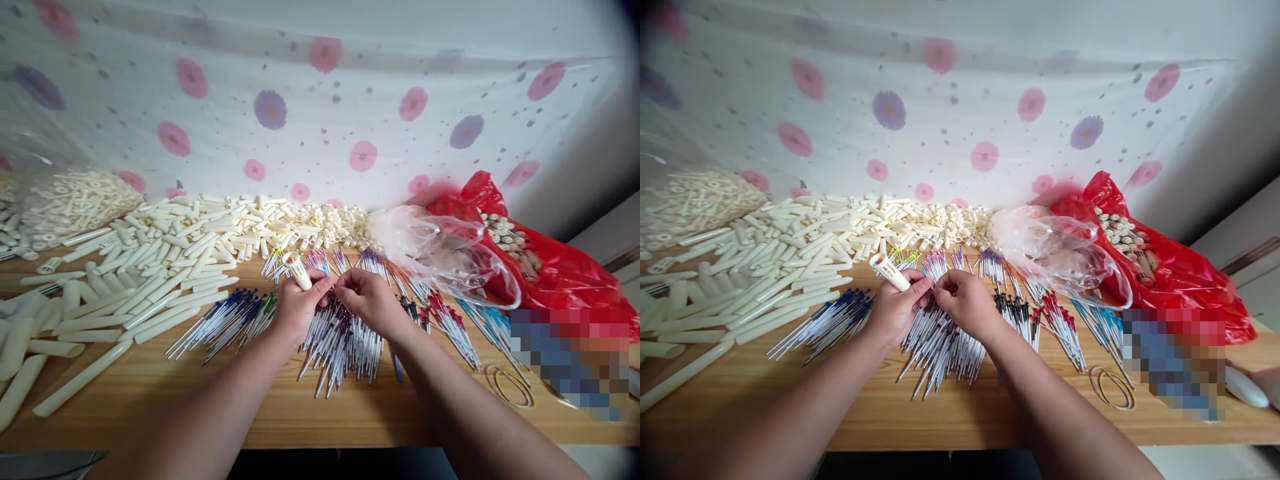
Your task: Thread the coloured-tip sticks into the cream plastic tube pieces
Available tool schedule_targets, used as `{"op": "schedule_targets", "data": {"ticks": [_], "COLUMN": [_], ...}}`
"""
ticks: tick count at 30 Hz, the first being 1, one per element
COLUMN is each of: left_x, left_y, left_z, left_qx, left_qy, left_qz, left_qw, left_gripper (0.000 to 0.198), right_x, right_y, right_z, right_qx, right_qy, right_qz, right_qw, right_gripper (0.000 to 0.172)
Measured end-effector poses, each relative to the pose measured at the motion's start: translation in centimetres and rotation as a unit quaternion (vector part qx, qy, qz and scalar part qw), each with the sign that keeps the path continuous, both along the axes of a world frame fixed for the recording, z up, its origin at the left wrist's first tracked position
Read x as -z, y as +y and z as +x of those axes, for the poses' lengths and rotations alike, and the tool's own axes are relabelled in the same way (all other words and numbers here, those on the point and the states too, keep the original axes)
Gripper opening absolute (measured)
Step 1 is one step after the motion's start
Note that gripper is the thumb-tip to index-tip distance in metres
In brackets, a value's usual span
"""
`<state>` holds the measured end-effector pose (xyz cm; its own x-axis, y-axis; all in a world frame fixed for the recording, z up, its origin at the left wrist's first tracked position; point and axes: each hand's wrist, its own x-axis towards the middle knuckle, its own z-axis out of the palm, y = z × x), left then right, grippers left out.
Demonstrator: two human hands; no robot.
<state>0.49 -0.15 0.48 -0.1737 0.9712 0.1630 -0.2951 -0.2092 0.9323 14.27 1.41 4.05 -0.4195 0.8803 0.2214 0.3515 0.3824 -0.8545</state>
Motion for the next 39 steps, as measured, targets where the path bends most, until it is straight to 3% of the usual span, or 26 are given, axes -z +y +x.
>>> {"op": "schedule_targets", "data": {"ticks": [3, 8, 12, 20, 25, 29, 34, 39], "left_x": [-0.6, -1.3, -1.2, -0.8, -0.5, -0.5, -0.9, -0.9], "left_y": [-0.1, -0.8, -1.0, -0.8, -0.6, -0.6, -1.0, -1.2], "left_z": [-0.4, -0.1, 0.3, 0.2, -0.1, -0.2, -0.3, -0.5], "left_qx": [0.050, 0.161, 0.194, 0.197, 0.194, 0.203, 0.236, 0.297], "left_qy": [-0.026, -0.048, -0.015, 0.011, 0.065, 0.073, 0.030, 0.034], "left_qz": [-0.007, -0.031, -0.047, -0.037, -0.019, -0.014, -0.051, -0.067], "left_qw": [0.998, 0.985, 0.980, 0.980, 0.979, 0.976, 0.970, 0.952], "left_gripper": [0.017, 0.017, 0.020, 0.024, 0.024, 0.023, 0.024, 0.026], "right_x": [0.8, 1.7, 1.7, 0.9, 1.0, 0.8, 0.1, 0.1], "right_y": [0.0, 0.5, 0.8, 0.7, 0.5, 0.5, 0.7, 0.5], "right_z": [0.6, 1.9, 2.4, 2.6, 2.6, 2.8, 3.4, 3.5], "right_qx": [-0.044, -0.044, -0.053, -0.078, -0.057, -0.043, -0.089, -0.165], "right_qy": [0.108, 0.220, 0.207, 0.184, 0.174, 0.124, 0.135, 0.171], "right_qz": [-0.042, -0.033, -0.028, 0.012, 0.009, 0.055, 0.108, 0.056], "right_qw": [0.992, 0.974, 0.977, 0.980, 0.983, 0.990, 0.981, 0.970], "right_gripper": [0.016, 0.016, 0.022, 0.014, 0.014, 0.012, 0.011, 0.008]}}
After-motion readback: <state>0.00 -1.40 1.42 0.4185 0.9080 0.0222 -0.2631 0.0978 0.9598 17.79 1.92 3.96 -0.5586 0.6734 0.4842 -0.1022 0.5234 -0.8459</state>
